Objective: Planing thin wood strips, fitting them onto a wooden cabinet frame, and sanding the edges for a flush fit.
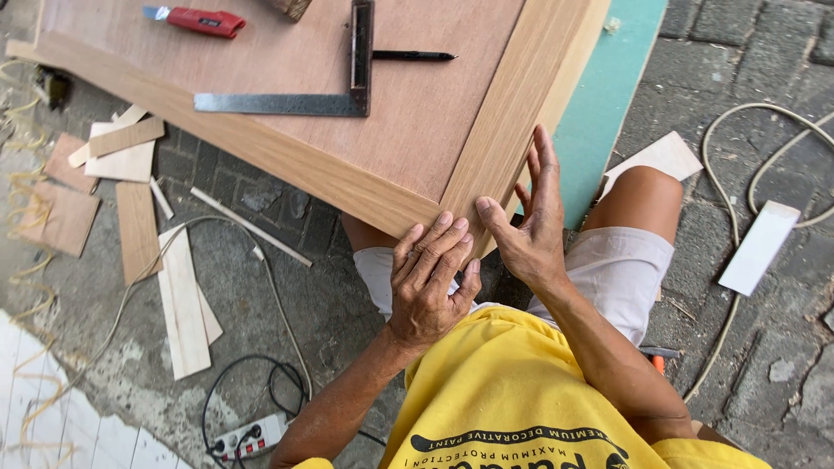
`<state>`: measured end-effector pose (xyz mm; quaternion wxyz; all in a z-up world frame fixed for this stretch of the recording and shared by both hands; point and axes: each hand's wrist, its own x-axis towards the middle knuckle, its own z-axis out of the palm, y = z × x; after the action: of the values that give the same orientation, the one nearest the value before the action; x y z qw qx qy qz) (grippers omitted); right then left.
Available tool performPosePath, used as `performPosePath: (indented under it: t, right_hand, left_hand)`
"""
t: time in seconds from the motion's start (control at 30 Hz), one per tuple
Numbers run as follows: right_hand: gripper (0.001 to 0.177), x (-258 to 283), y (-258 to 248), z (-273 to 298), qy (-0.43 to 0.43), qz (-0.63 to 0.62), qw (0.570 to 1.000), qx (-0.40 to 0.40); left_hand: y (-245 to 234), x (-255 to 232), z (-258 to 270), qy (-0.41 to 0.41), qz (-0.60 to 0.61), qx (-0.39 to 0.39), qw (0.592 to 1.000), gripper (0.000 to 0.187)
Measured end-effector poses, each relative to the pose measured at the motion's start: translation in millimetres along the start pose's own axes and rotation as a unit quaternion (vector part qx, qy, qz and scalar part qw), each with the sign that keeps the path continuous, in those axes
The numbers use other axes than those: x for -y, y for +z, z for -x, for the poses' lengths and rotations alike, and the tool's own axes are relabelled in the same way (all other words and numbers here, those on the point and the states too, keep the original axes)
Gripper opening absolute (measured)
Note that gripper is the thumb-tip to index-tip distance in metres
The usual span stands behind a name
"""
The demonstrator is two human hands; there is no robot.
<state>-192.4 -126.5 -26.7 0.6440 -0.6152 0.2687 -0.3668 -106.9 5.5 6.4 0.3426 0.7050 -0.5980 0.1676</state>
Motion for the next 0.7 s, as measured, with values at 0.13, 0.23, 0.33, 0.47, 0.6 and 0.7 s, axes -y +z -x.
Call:
performPosePath:
  t: [0.13,0.23,0.33,0.47,0.6,0.7]
  right_hand:
    - [0.101,-7,-2,-1,-0.019,0.015,1.000,-0.012]
    - [0.090,8,-11,-9,-0.137,0.152,0.979,-0.023]
    - [0.029,8,-17,-15,-0.226,0.264,0.937,0.030]
    - [0.008,3,-31,-29,-0.314,0.326,0.886,0.102]
    - [0.026,2,-44,-35,-0.417,0.307,0.823,0.233]
    - [0.029,0,-46,-43,-0.466,0.275,0.796,0.273]
  left_hand:
    - [3,-4,4,-0.017,0.004,-0.010,1.000,0.024]
    - [-1,1,5,-0.012,0.041,-0.001,0.999,0.025]
    - [-10,10,7,-0.013,0.099,0.005,0.995,0.028]
    - [-15,18,6,-0.008,0.121,0.005,0.993,0.034]
    - [-15,23,12,0.020,0.113,0.019,0.993,0.030]
    - [-18,27,14,0.036,0.067,0.031,0.997,0.028]
